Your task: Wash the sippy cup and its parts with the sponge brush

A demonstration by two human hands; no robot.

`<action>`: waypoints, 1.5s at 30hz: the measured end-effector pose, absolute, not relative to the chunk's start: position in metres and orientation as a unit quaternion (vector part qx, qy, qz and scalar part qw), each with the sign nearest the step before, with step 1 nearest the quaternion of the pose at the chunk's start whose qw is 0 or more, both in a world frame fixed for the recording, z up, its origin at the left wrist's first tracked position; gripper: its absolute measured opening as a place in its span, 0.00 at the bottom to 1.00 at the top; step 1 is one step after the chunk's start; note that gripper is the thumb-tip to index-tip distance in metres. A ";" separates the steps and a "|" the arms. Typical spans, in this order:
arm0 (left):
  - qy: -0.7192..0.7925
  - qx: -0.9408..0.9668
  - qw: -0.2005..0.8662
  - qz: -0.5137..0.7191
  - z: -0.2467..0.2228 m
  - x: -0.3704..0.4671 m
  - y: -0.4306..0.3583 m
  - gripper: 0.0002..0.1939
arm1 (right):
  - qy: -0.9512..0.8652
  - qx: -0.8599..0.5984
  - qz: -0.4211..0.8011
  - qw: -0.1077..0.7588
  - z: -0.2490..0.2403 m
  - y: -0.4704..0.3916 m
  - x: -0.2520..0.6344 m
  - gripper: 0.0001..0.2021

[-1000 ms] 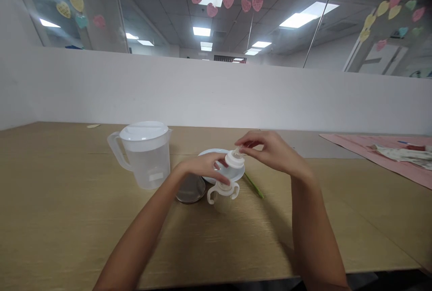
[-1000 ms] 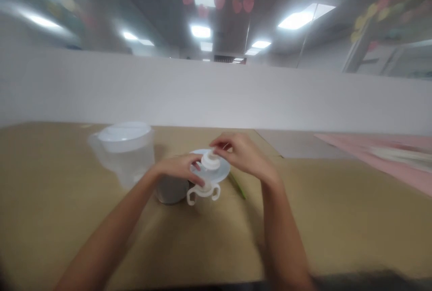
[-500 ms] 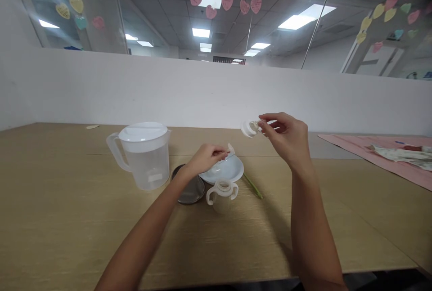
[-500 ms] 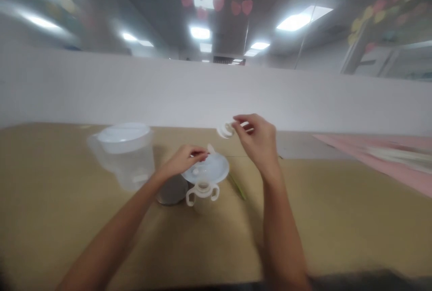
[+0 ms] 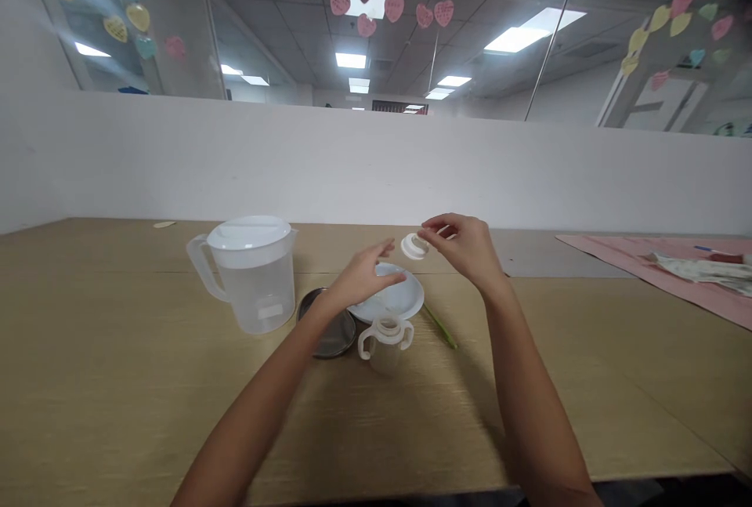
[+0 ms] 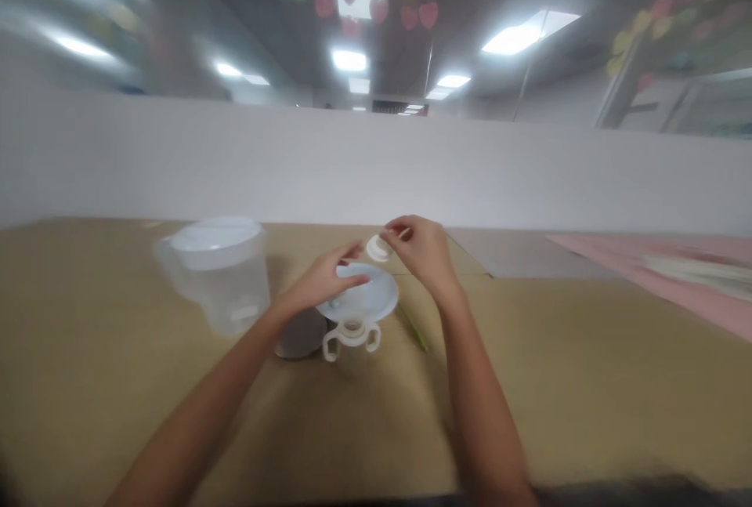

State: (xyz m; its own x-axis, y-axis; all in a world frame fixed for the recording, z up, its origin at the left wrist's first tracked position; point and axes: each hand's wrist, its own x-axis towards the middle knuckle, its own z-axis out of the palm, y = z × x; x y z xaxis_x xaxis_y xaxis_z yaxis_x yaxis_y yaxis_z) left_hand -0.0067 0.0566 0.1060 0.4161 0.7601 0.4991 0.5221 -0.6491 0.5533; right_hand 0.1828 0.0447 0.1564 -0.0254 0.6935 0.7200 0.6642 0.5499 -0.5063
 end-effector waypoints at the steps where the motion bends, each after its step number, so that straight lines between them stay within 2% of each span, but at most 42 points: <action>1: 0.368 0.813 0.173 0.416 0.112 -0.006 0.051 0.35 | -0.725 -0.464 0.024 0.509 0.156 0.045 0.180 0.11; 3: 0.352 0.797 0.174 0.459 0.121 -0.003 0.044 0.36 | -0.742 -0.440 0.047 0.504 0.154 0.043 0.172 0.10; 6: 0.352 0.789 0.147 0.482 0.124 0.001 0.039 0.26 | -0.760 -0.404 0.074 0.503 0.151 0.040 0.160 0.10; 9: 0.362 0.772 0.113 0.509 0.126 0.001 0.039 0.21 | -0.772 -0.377 0.100 0.502 0.146 0.040 0.152 0.15; 12: 0.372 0.766 0.088 0.518 0.130 -0.003 0.036 0.25 | -0.790 -0.361 0.155 0.470 0.142 0.047 0.151 0.17; 16: 0.384 0.788 0.097 0.471 0.137 -0.011 0.030 0.33 | -0.801 -0.336 0.225 0.442 0.141 0.053 0.156 0.19; 20: 0.377 0.809 0.130 0.431 0.140 -0.016 0.028 0.33 | -0.783 -0.310 0.335 0.423 0.147 0.052 0.169 0.19; 25: 0.350 0.854 0.120 0.365 0.135 -0.018 0.037 0.30 | -0.788 -0.292 0.429 0.329 0.143 0.059 0.186 0.20; 29: 0.396 0.883 0.018 0.252 0.119 -0.020 0.052 0.21 | -0.817 -0.370 0.349 0.272 0.122 0.084 0.191 0.15; 31: 0.447 0.875 -0.008 0.188 0.108 -0.020 0.058 0.20 | -0.827 -0.445 0.250 0.237 0.110 0.098 0.191 0.13; 35: 0.522 0.849 -0.012 0.079 0.090 -0.017 0.067 0.19 | -0.821 -0.556 0.071 0.110 0.087 0.122 0.182 0.11; 40: 0.545 0.838 -0.006 0.034 0.076 -0.014 0.074 0.17 | -0.820 -0.566 0.058 0.058 0.060 0.140 0.167 0.11; 45: 0.557 0.830 0.001 0.025 0.064 -0.017 0.079 0.21 | -0.817 -0.571 0.065 0.048 0.043 0.146 0.162 0.17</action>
